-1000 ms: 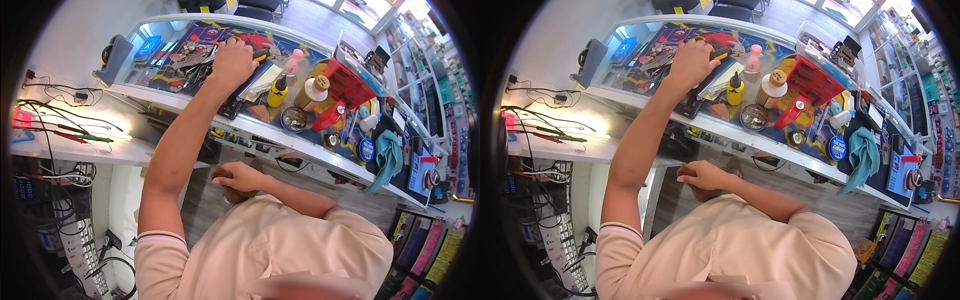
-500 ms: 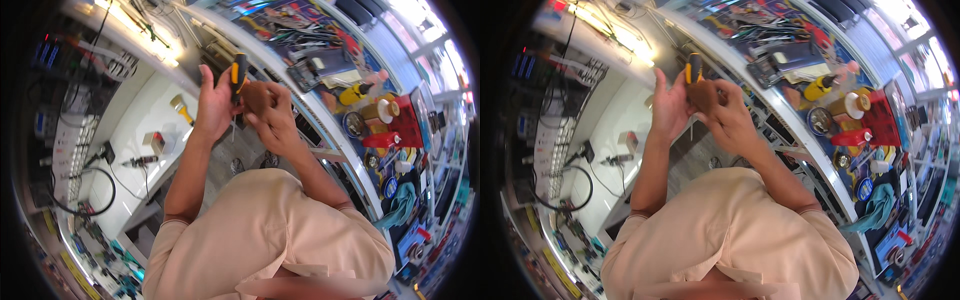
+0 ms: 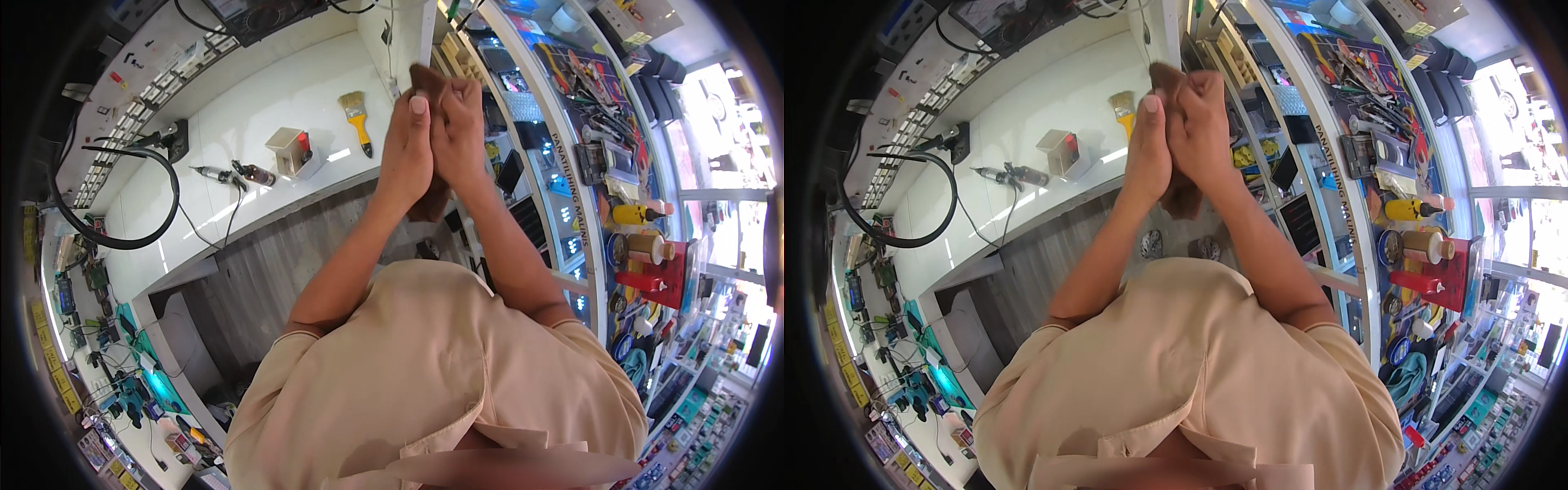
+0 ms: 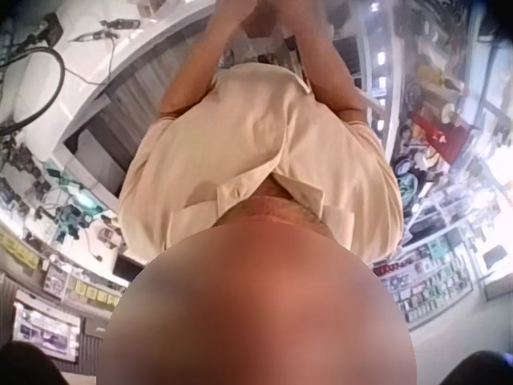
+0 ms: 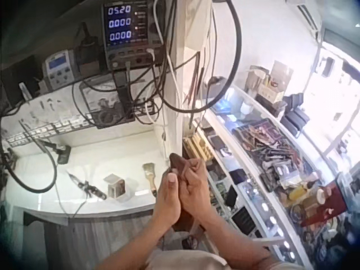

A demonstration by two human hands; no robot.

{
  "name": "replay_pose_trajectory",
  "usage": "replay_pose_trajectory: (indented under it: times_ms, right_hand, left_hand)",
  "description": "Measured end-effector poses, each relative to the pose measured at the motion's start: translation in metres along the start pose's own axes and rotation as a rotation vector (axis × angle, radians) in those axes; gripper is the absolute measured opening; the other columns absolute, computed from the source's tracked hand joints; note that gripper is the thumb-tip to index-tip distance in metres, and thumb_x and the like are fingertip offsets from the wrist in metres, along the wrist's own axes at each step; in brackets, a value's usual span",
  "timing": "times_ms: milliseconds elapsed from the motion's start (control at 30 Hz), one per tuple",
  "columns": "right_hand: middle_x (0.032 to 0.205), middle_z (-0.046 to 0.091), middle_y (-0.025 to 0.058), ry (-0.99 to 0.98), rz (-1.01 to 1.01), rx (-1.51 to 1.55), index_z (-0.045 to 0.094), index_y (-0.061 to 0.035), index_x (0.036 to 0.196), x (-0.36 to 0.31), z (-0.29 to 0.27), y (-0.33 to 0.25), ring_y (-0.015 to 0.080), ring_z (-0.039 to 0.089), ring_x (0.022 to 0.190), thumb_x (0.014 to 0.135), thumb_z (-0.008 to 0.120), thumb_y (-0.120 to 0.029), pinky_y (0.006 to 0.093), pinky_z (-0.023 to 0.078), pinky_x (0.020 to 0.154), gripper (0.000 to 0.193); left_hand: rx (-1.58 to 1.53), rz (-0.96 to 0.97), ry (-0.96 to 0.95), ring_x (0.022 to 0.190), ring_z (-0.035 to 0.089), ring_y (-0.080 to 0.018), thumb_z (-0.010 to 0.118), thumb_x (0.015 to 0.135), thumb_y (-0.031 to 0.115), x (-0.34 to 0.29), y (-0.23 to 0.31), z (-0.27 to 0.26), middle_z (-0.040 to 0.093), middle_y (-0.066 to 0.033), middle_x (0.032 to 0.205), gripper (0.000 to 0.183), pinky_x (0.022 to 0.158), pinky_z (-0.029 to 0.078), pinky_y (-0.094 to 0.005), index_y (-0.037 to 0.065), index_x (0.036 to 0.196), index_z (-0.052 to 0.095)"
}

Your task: The person wipes several small tools with a brown cloth, including a pen, a red-handled screwdriver, a black-handled screwdriver, and a yellow-handled screwdriver. The person then uses a rotary tool to clean a metal bit and later uses a yellow-handled screwdriver to clean the same bit.

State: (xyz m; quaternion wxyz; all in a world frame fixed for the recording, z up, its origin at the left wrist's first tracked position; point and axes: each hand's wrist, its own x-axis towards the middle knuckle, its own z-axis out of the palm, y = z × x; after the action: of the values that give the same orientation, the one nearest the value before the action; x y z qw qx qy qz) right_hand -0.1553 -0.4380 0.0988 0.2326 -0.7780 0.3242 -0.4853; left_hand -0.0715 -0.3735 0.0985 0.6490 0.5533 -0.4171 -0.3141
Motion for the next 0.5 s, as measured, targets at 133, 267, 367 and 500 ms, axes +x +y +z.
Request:
replay_pose_trajectory:
  times_ms: [133, 267, 367, 500]
  right_hand:
    - [0.121, 0.061, 0.0147, -0.075, 0.514, 0.635, 0.068, 0.0008, 0.116, 0.029, 0.027, -0.014, 0.0232, 0.061, 0.108, 0.108, 0.061, -0.033, 0.0365, 0.047, 0.096, 0.035]
    - [0.146, 0.059, 0.0194, -0.288, 0.385, 0.649, 0.052, 0.0001, 0.149, -0.005, 0.060, -0.060, 0.0263, 0.060, 0.116, 0.111, 0.055, -0.032, 0.0379, 0.044, 0.105, 0.050]
    - [0.143, 0.059, 0.0229, -0.402, 0.048, 0.194, 0.055, -0.0023, 0.147, -0.022, 0.079, -0.069, 0.0453, 0.058, 0.120, 0.110, 0.052, -0.027, 0.0450, 0.044, 0.107, 0.045]
    - [0.128, 0.063, 0.0297, -0.449, 0.283, 0.392, 0.056, 0.0026, 0.139, -0.022, 0.103, -0.057, 0.0459, 0.062, 0.112, 0.108, 0.053, -0.024, 0.0469, 0.048, 0.101, 0.041]
  left_hand:
    - [0.224, -0.082, -0.004, 0.114, 0.063, -0.0303, 0.030, 0.113, 0.057, -0.004, -0.003, -0.041, 0.067, -0.0228, 0.123, 0.070, 0.102, 0.047, -0.0391, -0.005, 0.135, 0.055]
    - [-0.108, -0.206, 0.168, 0.112, 0.066, -0.0301, 0.029, 0.109, 0.068, 0.023, -0.009, -0.086, 0.069, -0.0195, 0.120, 0.080, 0.098, 0.050, -0.0379, -0.003, 0.131, 0.060]
    - [-0.809, -0.395, 0.198, 0.125, 0.061, -0.0289, 0.024, 0.103, 0.079, 0.022, -0.017, -0.106, 0.060, -0.0181, 0.141, 0.092, 0.105, 0.051, -0.0382, 0.001, 0.148, 0.045]
    - [-0.385, -0.149, 0.171, 0.132, 0.055, -0.0245, 0.040, 0.109, 0.063, 0.013, -0.032, -0.119, 0.057, -0.0159, 0.148, 0.073, 0.114, 0.042, -0.0361, 0.000, 0.144, 0.047]
